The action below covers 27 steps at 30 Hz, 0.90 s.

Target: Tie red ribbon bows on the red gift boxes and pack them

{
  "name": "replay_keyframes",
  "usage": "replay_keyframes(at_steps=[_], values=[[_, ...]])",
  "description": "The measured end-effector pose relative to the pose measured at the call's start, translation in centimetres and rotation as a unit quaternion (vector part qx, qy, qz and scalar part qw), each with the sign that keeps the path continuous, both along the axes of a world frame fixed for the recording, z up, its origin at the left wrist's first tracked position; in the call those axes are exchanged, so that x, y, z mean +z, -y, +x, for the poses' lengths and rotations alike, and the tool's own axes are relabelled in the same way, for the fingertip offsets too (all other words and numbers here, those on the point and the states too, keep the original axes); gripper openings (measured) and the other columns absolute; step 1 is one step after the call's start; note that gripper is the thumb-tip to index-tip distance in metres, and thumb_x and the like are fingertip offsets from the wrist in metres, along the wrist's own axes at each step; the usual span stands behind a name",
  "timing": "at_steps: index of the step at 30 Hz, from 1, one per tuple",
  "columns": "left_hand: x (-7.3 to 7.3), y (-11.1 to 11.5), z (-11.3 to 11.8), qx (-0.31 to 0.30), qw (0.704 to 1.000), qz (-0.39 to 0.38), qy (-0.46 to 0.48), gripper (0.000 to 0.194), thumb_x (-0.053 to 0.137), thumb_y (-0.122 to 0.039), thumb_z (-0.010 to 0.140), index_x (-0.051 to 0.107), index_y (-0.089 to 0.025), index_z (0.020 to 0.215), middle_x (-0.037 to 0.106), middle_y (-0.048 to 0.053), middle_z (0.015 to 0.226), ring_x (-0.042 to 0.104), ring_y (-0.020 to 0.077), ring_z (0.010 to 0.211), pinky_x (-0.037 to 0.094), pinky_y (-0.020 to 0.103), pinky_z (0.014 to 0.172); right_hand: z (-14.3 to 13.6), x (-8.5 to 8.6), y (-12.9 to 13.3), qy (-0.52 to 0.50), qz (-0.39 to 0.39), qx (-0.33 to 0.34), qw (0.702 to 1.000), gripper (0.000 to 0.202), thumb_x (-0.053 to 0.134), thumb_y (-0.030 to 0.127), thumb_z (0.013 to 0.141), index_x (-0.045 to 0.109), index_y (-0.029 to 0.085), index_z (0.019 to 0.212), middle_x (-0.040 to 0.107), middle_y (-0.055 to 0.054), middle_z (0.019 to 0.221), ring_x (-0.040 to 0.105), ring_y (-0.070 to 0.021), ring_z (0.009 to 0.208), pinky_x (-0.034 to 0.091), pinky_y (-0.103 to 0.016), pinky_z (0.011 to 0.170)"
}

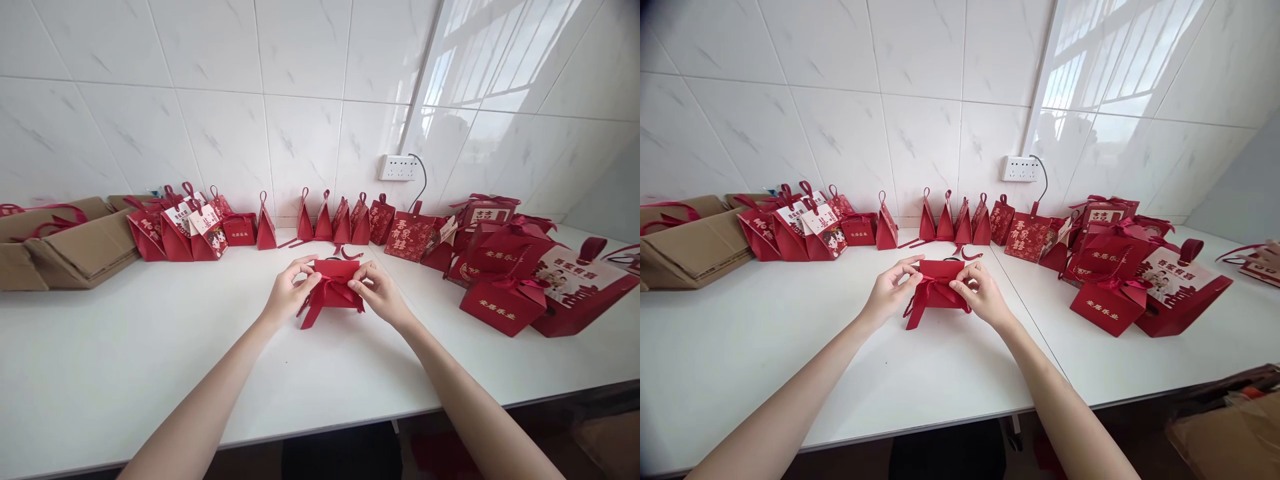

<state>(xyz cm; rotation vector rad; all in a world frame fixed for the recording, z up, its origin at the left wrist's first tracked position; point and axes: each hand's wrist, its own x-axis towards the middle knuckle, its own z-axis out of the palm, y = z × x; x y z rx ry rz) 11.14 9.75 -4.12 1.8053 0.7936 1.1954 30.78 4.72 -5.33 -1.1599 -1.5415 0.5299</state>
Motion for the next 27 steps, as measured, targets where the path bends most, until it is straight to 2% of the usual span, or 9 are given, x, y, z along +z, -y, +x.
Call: replay_keyframes(at_steps=[5, 12, 18, 23, 27], values=[[-0.2, -0.2, 0.0, 0.01, 1.0, 0.0, -0.005, 0.024, 0.056, -0.042, 0.08, 0.054, -0.02, 0.069, 0.056, 0.008, 0.128, 0.054, 0.0259, 0.113, 0.05, 0.033, 0.076, -0.1, 0.2, 0.1, -0.028, -0.023, 0.004, 0.999, 0.033, 0.057, 0.052, 0.08, 0.053, 0.021, 0.068, 0.046, -0.001, 0.08, 0.048, -0.0137, 0.072, 0.046, -0.027, 0.063], [-1.4, 0.5, 1.0, 0.085, 0.996, -0.009, 0.024, 0.023, 0.049, -0.043, 0.084, 0.048, -0.021, 0.078, 0.055, 0.008, 0.129, 0.062, 0.0173, 0.087, 0.049, 0.03, 0.069, 0.0, -0.2, -0.2, -0.087, -0.056, 0.051, 0.993, 0.04, 0.054, 0.06, 0.079, 0.048, 0.021, 0.074, 0.045, 0.002, 0.07, 0.042, -0.0121, 0.063, 0.038, -0.027, 0.058], [-2.1, 1.0, 1.5, 0.1, 0.993, 0.028, 0.045, 0.02, 0.045, -0.041, 0.088, 0.044, -0.022, 0.08, 0.054, 0.009, 0.129, 0.058, 0.0194, 0.107, 0.049, 0.032, 0.079, -0.4, 0.3, 0.2, -0.177, -0.105, 0.084, 0.975, 0.041, 0.059, 0.06, 0.075, 0.047, 0.022, 0.071, 0.043, 0.005, 0.065, 0.041, -0.0105, 0.059, 0.038, -0.025, 0.059], [-2.5, 0.9, 1.5, 0.111, 0.991, 0.066, 0.043, 0.018, 0.044, -0.038, 0.089, 0.044, -0.022, 0.082, 0.055, 0.01, 0.128, 0.055, 0.0192, 0.112, 0.049, 0.033, 0.083, -0.6, 0.7, 0.4, -0.263, -0.138, 0.127, 0.947, 0.032, 0.06, 0.054, 0.078, 0.054, 0.022, 0.073, 0.058, 0.001, 0.079, 0.054, -0.0143, 0.076, 0.044, -0.03, 0.077], [-2.7, 0.6, 1.6, 0.108, 0.99, 0.078, 0.043, 0.017, 0.044, -0.037, 0.089, 0.044, -0.022, 0.081, 0.054, 0.01, 0.128, 0.055, 0.0196, 0.111, 0.047, 0.036, 0.087, -0.7, 0.5, 0.2, -0.328, -0.16, 0.121, 0.923, 0.03, 0.064, 0.052, 0.075, 0.063, 0.022, 0.078, 0.065, -0.002, 0.084, 0.058, -0.0182, 0.086, 0.043, -0.034, 0.086]])
